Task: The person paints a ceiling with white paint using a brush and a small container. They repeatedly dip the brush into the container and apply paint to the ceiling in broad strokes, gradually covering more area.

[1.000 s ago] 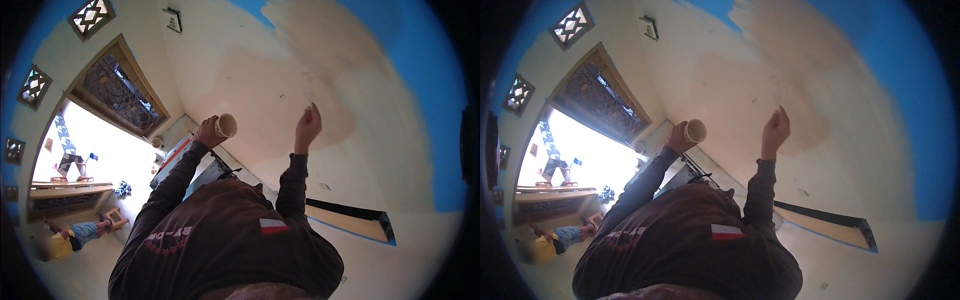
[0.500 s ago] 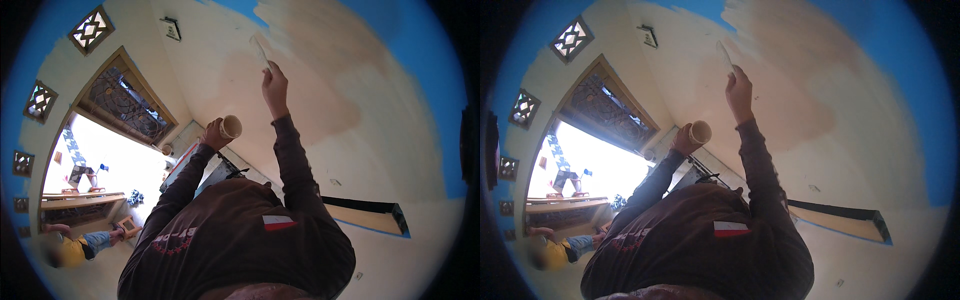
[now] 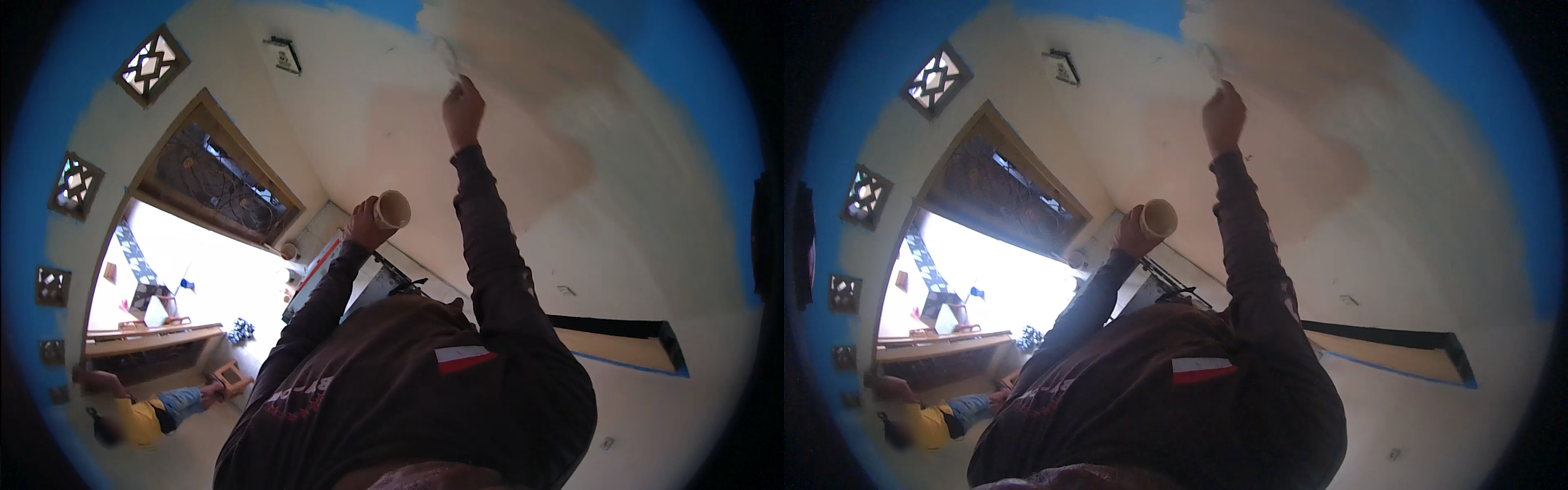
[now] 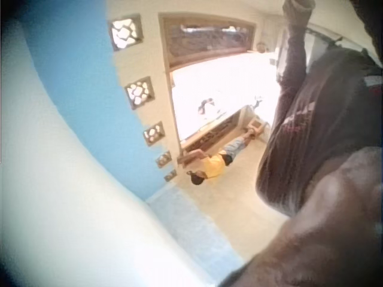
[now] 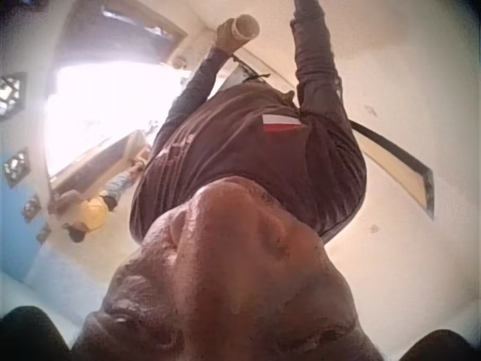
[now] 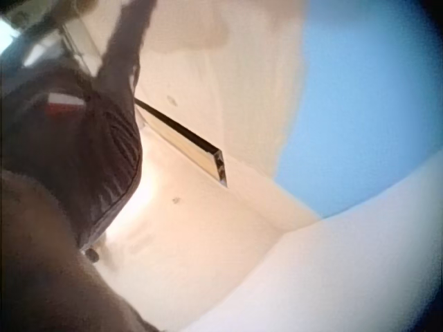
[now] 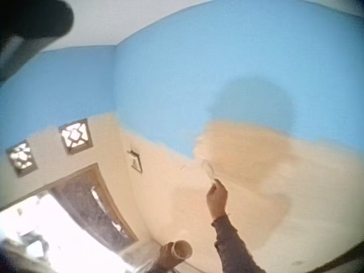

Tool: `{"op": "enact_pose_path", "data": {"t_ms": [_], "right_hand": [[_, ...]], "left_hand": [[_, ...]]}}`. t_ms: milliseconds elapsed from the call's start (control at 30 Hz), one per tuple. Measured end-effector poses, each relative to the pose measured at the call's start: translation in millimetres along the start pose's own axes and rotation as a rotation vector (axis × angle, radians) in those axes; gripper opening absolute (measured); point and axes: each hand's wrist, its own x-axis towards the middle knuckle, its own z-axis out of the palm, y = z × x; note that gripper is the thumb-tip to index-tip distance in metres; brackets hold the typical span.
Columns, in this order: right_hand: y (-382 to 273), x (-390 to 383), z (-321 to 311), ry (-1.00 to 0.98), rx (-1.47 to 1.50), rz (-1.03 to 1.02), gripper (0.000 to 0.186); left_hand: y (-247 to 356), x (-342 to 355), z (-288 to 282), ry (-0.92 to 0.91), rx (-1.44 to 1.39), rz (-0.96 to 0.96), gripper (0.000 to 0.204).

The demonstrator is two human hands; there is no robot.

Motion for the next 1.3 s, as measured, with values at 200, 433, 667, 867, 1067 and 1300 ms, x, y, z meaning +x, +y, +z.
{"op": "enact_pose_path", "data": {"t_ms": [200, 433, 667, 867, 1067, 1300], "right_hand": [[23, -60, -78, -0.01, -0.163, 0.034, 0.031], [3, -61, -89, -0.247, -0.08, -0.144, 0.048], [-15, -2, -18, -0.298, -0.203, -0.371, 0.05], [5, 10, -22, -0.342, -0.46, -0.316, 0.054], [26, -13, -86, -0.346, -0.529, -0.207, 0.062], [34, -48, -166, -0.32, -0.608, 0.011, 0.057]], "left_hand": [[-11, 3, 20, 0.039, -0.034, 0.078, 0.078], [4, -1, 5, 0.002, -0.025, 0.017, 0.079], [1, 1, 1, 0.0, 0.047, 0.022, 0.081], [9, 0, -5, -0.022, 0.04, -0.006, 0.08], [8, 0, 0, -0.024, 0.036, -0.036, 0.081], [10, 1, -1, -0.057, 0.01, -0.052, 0.081]]}}
